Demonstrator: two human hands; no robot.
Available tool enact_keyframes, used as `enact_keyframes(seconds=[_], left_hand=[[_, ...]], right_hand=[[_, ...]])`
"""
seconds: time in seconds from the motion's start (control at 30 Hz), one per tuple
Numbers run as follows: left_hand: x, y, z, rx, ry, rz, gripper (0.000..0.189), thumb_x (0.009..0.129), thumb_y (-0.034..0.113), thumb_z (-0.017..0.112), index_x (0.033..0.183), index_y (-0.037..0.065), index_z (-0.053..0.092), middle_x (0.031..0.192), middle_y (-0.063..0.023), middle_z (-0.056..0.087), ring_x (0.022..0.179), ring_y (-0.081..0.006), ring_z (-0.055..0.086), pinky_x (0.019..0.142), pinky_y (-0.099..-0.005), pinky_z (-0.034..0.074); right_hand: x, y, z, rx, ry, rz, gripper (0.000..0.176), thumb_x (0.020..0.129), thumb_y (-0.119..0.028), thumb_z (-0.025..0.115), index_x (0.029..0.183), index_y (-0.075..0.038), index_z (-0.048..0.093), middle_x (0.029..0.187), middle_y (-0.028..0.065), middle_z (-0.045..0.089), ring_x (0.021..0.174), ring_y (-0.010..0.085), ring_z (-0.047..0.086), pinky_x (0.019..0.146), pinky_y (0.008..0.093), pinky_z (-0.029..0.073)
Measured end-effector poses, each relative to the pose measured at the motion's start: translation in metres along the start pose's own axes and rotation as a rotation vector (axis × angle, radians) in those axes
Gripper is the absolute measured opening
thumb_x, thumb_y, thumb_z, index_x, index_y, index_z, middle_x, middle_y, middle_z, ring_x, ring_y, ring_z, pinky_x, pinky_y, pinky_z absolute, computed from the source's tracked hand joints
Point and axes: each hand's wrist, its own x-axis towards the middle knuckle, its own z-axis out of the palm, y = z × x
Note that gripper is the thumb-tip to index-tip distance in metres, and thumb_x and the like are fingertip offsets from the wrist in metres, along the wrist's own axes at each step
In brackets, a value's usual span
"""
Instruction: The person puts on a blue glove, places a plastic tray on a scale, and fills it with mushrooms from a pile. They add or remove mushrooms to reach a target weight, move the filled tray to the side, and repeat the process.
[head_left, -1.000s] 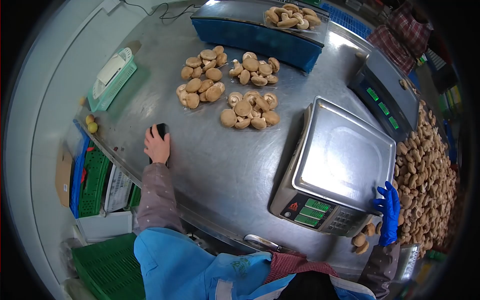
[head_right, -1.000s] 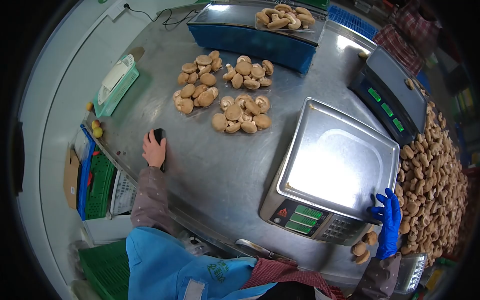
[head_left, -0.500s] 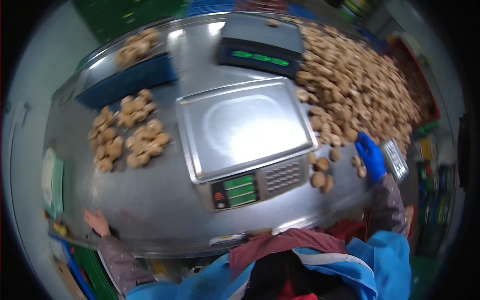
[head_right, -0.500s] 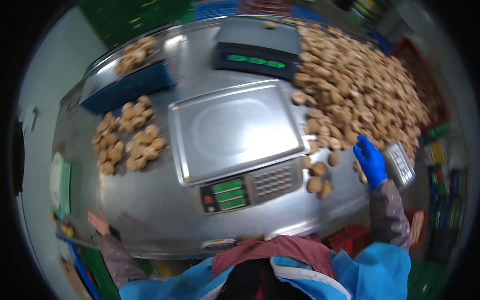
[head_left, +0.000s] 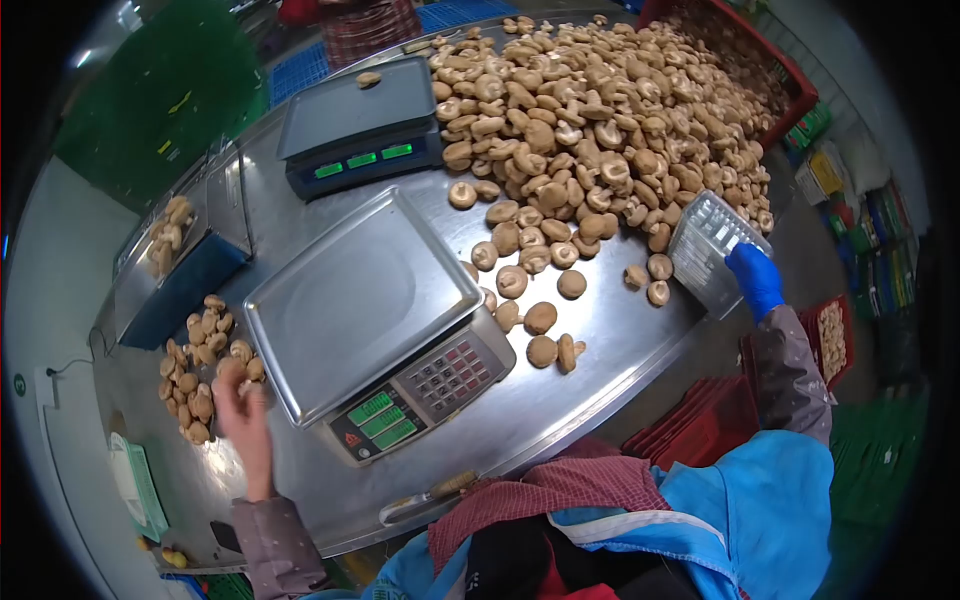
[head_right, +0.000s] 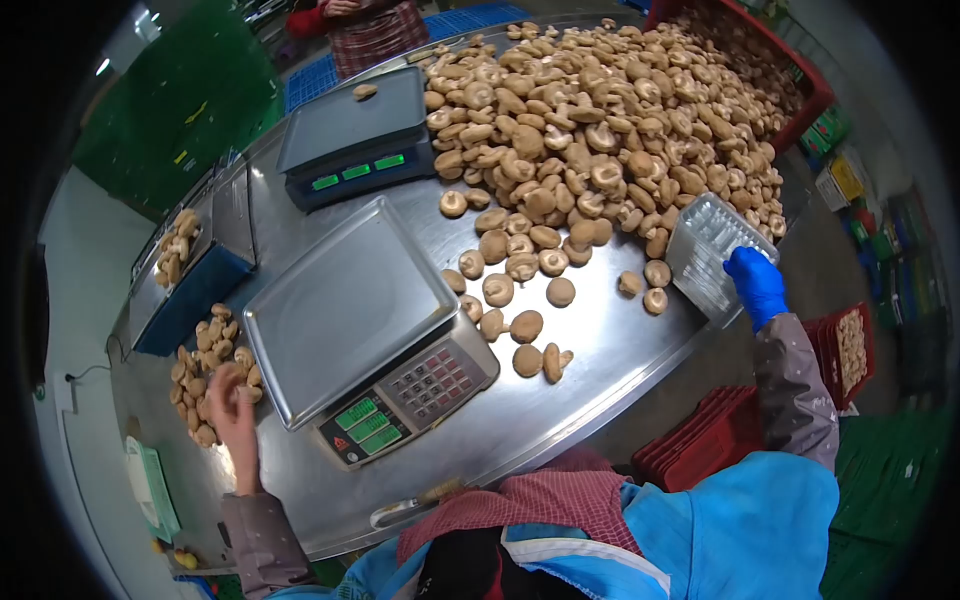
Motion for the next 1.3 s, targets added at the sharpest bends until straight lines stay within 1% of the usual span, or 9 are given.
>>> enact_keyframes(seconds=[0.3, 0.5, 0.77, 0.9, 0.93, 1.0, 1.07, 1.2, 1.3], left_hand=[[-0.085, 0.043, 0.174, -0.242, -0.683, -0.104, 0.031, 0.078, -0.001, 0.053, 0.108, 0.003, 0.052, 0.103, -0.0079, 0.053, 0.085, -0.0144, 0.054, 0.074, -0.026, 0.046], [-0.129, 0.042, 0.275, -0.467, -1.273, -0.829, 0.052, 0.087, 0.013, 0.053, 0.131, 0.0, 0.028, 0.119, -0.0102, 0.049, 0.104, -0.0159, 0.05, 0.084, -0.0257, 0.043], [-0.07, 0.109, 0.326, -0.84, -0.954, -0.467, 0.059, 0.09, 0.015, 0.047, 0.136, 0.004, 0.012, 0.134, -0.0138, 0.034, 0.116, -0.024, 0.042, 0.093, -0.0338, 0.042], [-0.095, 0.102, 0.276, -1.121, -1.202, -0.898, 0.057, 0.091, 0.02, 0.047, 0.135, 0.004, 0.016, 0.133, -0.0189, 0.034, 0.117, -0.0266, 0.043, 0.093, -0.0359, 0.043], [-0.105, 0.101, 0.262, -1.224, -1.199, -0.987, 0.057, 0.091, 0.022, 0.047, 0.135, 0.004, 0.016, 0.132, -0.0211, 0.034, 0.117, -0.0278, 0.042, 0.093, -0.0356, 0.043], [-0.118, 0.096, 0.247, -1.329, -1.194, -1.072, 0.057, 0.091, 0.023, 0.047, 0.135, 0.004, 0.017, 0.131, -0.0232, 0.034, 0.118, -0.0289, 0.042, 0.092, -0.0353, 0.044], [-0.122, 0.091, 0.245, -1.358, -1.024, -1.414, 0.052, 0.091, 0.021, 0.046, 0.133, 0.004, 0.02, 0.13, -0.0241, 0.034, 0.116, -0.0304, 0.043, 0.091, -0.0346, 0.045], [-0.114, 0.055, 0.301, -1.229, -0.832, -1.41, 0.045, 0.091, 0.013, 0.044, 0.128, 0.0, 0.024, 0.128, -0.0259, 0.035, 0.111, -0.0301, 0.046, 0.089, -0.0355, 0.046], [-0.07, 0.052, 0.363, -1.208, -0.599, -1.127, 0.033, 0.086, 0.0, 0.037, 0.118, -0.007, 0.033, 0.112, -0.021, 0.045, 0.097, -0.0276, 0.053, 0.081, -0.0355, 0.049]], right_hand=[[0.002, 0.001, 0.006, -0.089, -0.1, 0.05, 0.016, 0.08, -0.022, 0.054, 0.078, -0.006, 0.053, 0.077, 0.0138, 0.055, 0.075, 0.0321, 0.055, 0.062, 0.0433, 0.044], [0.007, 0.009, 0.006, -0.014, -0.125, 0.064, 0.019, 0.081, -0.026, 0.054, 0.079, -0.006, 0.052, 0.075, 0.0157, 0.055, 0.069, 0.0345, 0.056, 0.06, 0.0448, 0.044], [0.024, -0.01, -0.039, -0.096, 0.233, -0.083, 0.012, 0.079, -0.018, 0.056, 0.076, -0.009, 0.05, 0.069, 0.0114, 0.052, 0.065, 0.0308, 0.054, 0.053, 0.0391, 0.044], [-0.011, -0.092, -0.055, 0.189, -0.146, -0.41, 0.01, 0.068, -0.012, 0.06, 0.074, -0.008, 0.052, 0.071, 0.0111, 0.053, 0.066, 0.0311, 0.055, 0.053, 0.0384, 0.043], [-0.025, -0.107, -0.038, 0.295, -0.112, -0.678, 0.01, 0.067, -0.015, 0.059, 0.073, -0.008, 0.054, 0.07, 0.0101, 0.052, 0.068, 0.0295, 0.055, 0.053, 0.0369, 0.045], [-0.047, -0.145, -0.026, 0.462, -0.485, -0.778, 0.019, 0.074, -0.022, 0.06, 0.083, -0.006, 0.056, 0.075, 0.0094, 0.055, 0.07, 0.0276, 0.058, 0.056, 0.0378, 0.048], [-0.068, -0.166, 0.011, 0.565, -0.514, -0.8, 0.022, 0.076, -0.027, 0.059, 0.08, -0.006, 0.054, 0.072, 0.0105, 0.055, 0.065, 0.027, 0.059, 0.05, 0.0389, 0.048], [-0.045, -0.17, 0.053, 0.523, -0.472, -0.795, 0.023, 0.079, -0.029, 0.054, 0.08, -0.006, 0.051, 0.07, 0.0108, 0.052, 0.058, 0.0266, 0.058, 0.044, 0.0389, 0.046], [0.005, -0.154, 0.086, 0.416, -0.314, -0.761, 0.019, 0.081, -0.027, 0.052, 0.079, -0.007, 0.052, 0.072, 0.0106, 0.053, 0.056, 0.0259, 0.058, 0.043, 0.0388, 0.045]])
